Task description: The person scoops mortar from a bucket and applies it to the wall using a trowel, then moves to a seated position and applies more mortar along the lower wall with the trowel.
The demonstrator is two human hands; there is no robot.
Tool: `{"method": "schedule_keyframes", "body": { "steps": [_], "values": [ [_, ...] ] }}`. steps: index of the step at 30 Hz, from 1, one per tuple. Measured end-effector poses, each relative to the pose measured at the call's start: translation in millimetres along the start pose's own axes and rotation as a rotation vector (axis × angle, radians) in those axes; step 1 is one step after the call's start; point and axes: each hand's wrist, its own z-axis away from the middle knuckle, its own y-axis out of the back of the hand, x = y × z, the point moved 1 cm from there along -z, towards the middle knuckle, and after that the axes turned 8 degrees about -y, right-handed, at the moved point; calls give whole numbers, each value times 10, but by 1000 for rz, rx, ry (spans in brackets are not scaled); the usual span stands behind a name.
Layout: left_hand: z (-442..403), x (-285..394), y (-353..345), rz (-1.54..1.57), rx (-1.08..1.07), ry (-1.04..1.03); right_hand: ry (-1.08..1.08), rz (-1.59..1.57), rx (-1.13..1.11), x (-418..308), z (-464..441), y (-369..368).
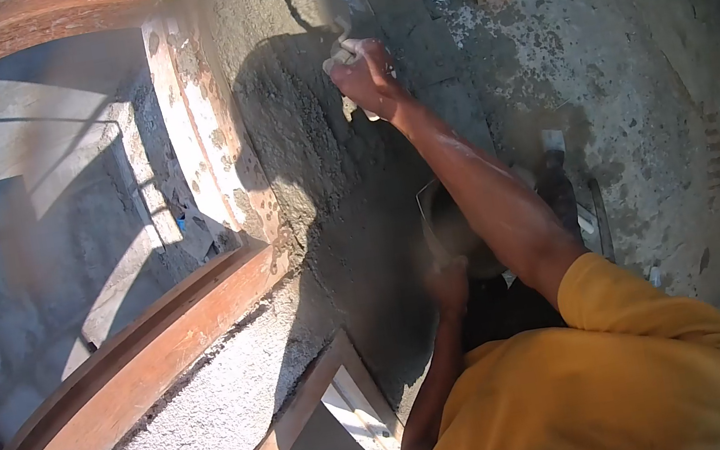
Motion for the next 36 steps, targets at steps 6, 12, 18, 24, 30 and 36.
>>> {"method": "schedule_keyframes", "body": {
  "steps": [6, 12, 18, 24, 30, 36],
  "values": [
    [-53, -81, 7, -105, -26, 25, -78, -26, -359, -38, -223, -357],
    [-49, -92, 32, -105, -25, 51, -282, -169, -637, 114, 243, -139],
    [-171, -236, -62, -126, -32, 52, -408, -214, -850, -159, 1407, 550],
    [-170, 0, -165, -107, -50, 19, -1071, -824, -1058, -240, 2088, 1388],
    [-114, 138, -224, -78, -55, 15, -969, -705, -623, 12, 1667, 2120],
    [-42, 100, -219, -64, -73, 32, -500, -119, 259, 483, 1040, 1956]
  ]
}}
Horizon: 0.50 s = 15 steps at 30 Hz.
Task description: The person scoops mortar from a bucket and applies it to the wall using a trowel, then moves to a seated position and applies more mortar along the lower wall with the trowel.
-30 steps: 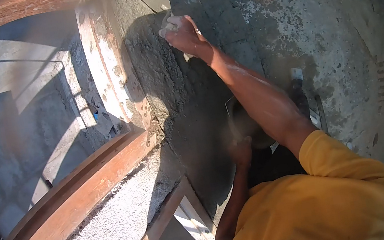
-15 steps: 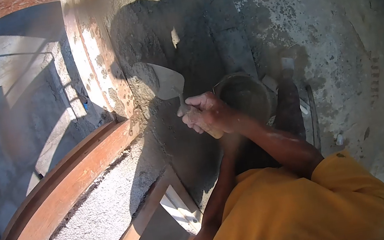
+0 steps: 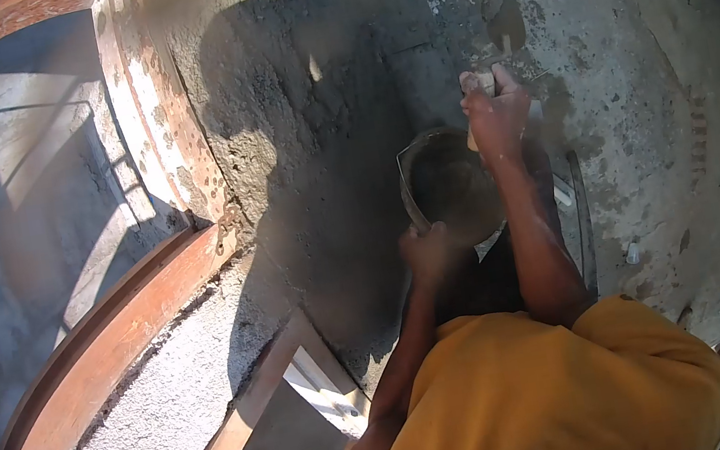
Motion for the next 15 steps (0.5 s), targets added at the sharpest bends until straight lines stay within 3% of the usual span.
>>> {"method": "schedule_keyframes", "body": {
  "steps": [1, 3, 5, 7, 9, 11, 13, 15],
  "values": [
    [5, 9, 9, -11, 3, 10, 85, 46, 168, 269, -73, -236],
    [33, 18, 24, -34, 11, 33, 88, 357, 159, 552, 42, -747],
    [63, -42, 20, -4, 24, -4, 38, 550, -441, 787, 158, -1029],
    [-73, 53, 10, -5, 22, -51, 334, 550, -515, 566, 559, -806],
    [21, 95, 117, -49, 9, -45, 193, 586, -627, 140, 674, -314],
    [-134, -88, 62, -10, 34, -116, 236, 748, -695, 31, 506, 292],
    [-218, -58, 77, -21, 26, -158, 352, 1234, -813, -155, 343, 834],
    [-206, 233, 124, -91, -32, -174, 300, 1512, -858, -190, 210, 1040]
  ]
}}
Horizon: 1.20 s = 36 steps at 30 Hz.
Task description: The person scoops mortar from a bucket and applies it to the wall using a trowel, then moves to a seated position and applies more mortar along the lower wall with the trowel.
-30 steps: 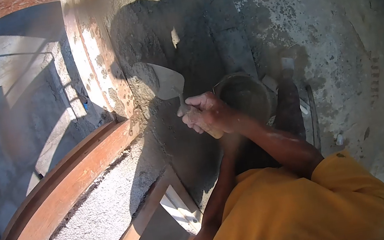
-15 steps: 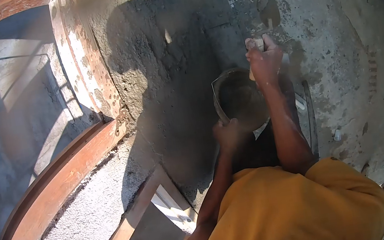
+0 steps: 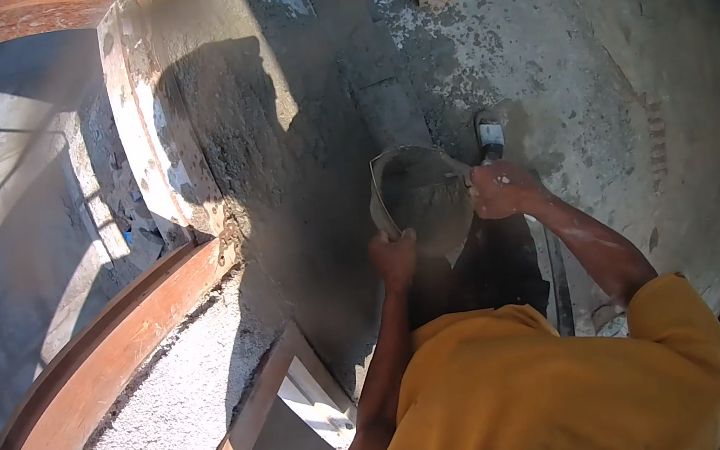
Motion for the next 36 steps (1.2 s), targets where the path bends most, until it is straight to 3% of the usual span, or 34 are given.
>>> {"method": "schedule_keyframes", "body": {
  "steps": [1, 4, 7, 10, 14, 17, 20, 23, 27, 31, 36],
  "values": [
    [3, 188, 28, -64, -28, -63, -43, 107, -62, 93, -9, -10],
    [14, 853, 86, -171, -65, -253, 147, 205, 245, 50, -264, -400],
    [10, 1457, 191, -169, -93, -385, 258, 165, 207, -100, 85, -148],
    [49, 2005, 138, -167, -116, -421, 60, 153, 391, 69, 280, 545],
    [44, 2551, 61, -171, -100, -487, 20, 232, 152, 347, 248, 906],
    [55, 2909, -48, -185, -128, -499, -110, 131, 294, 549, 327, 1401],
    [-6, 3143, -254, -218, -108, -558, -36, 150, 54, 855, 137, 1303],
    [-115, 3438, -466, -210, -55, -639, 101, -58, 519, 1077, 324, 1507],
    [38, 3850, -612, -151, -110, -631, 13, -222, 269, 1746, 105, 1860],
    [99, 3928, -802, 147, -159, -631, -239, -758, -125, 1709, 451, 1983],
    [-83, 3642, -911, 354, -152, -485, -220, -931, -116, 1387, 518, 1803]
  ]
}}
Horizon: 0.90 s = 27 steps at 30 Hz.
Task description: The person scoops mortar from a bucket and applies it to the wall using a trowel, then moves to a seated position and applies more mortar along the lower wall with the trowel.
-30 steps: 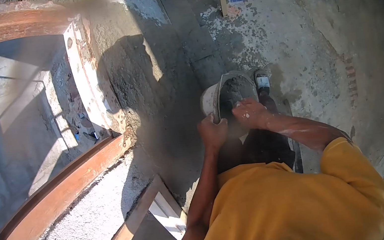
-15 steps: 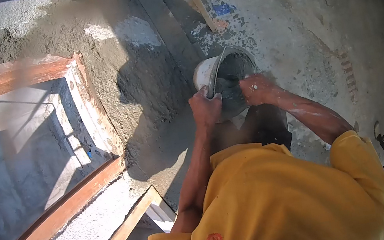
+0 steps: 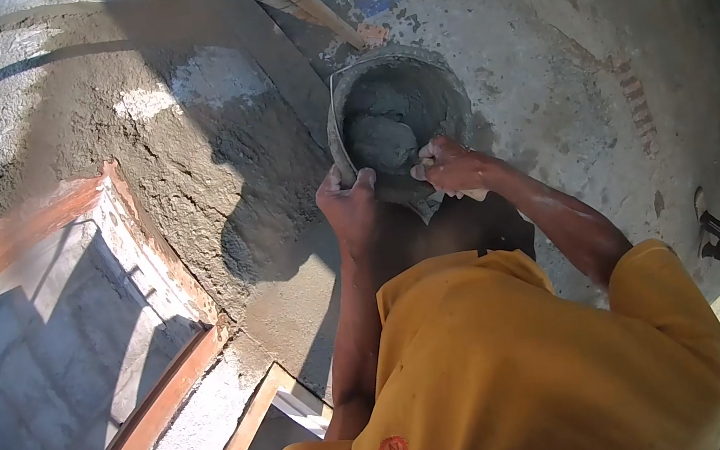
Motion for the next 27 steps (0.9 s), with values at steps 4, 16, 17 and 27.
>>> {"method": "schedule_keyframes", "body": {
  "steps": [4, 16, 17, 27],
  "values": [
    [51, -156, 146, 73, 105, 93, 12, -12, 64, -99, 107, -187],
    [-134, -1182, 1224, 225, 304, 286, 358, -621, -29, -1730, -598, -740],
    [-53, -1217, 1376, 214, 318, 299, 435, -628, 81, -1993, -685, -786],
    [590, -1397, 2207, 151, 510, 516, 721, -200, 1474, -4275, -3160, -2086]
  ]
}}
